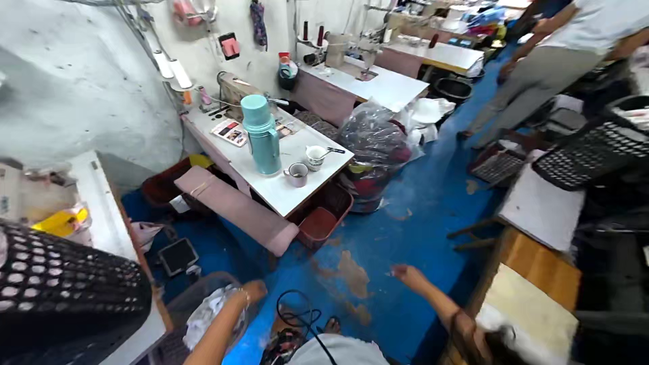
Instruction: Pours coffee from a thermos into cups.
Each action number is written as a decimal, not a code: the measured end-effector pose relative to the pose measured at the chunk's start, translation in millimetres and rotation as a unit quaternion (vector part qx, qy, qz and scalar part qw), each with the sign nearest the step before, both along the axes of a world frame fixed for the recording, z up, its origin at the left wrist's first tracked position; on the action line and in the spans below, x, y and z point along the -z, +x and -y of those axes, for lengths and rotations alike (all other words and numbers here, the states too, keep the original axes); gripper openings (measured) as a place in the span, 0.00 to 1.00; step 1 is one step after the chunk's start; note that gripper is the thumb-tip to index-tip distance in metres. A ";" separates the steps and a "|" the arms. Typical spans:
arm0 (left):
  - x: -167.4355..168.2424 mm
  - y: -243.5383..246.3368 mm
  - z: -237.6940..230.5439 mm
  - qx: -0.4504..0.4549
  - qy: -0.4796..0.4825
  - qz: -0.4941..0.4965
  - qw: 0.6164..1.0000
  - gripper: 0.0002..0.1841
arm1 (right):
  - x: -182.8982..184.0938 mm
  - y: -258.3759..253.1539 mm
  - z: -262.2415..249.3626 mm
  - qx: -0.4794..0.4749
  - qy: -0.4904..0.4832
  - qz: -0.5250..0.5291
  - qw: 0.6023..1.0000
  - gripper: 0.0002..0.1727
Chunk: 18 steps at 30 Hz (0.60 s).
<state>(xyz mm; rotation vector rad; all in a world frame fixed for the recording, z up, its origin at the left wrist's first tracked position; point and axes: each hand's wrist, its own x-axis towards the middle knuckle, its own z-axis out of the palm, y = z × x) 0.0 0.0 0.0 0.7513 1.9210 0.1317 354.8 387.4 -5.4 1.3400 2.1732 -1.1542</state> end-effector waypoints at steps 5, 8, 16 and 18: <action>-94.9 -96.2 -63.2 -0.163 0.190 -0.057 0.967 0.25 | -106.6 -228.2 -31.9 -0.095 -0.011 -0.212 0.973 0.26; -144.1 -155.7 -100.1 -0.239 0.320 -0.079 0.913 0.28 | -124.8 -346.8 -18.4 -0.071 -0.061 -0.329 0.940 0.27; -211.5 -315.7 -224.8 -0.233 0.525 -0.175 0.800 0.59 | -164.6 -529.0 -7.7 0.000 -0.035 -0.413 0.910 0.48; -216.9 -342.8 -250.1 -0.198 0.529 -0.161 0.809 0.65 | -163.6 -551.0 -9.2 0.015 -0.028 -0.398 0.917 0.47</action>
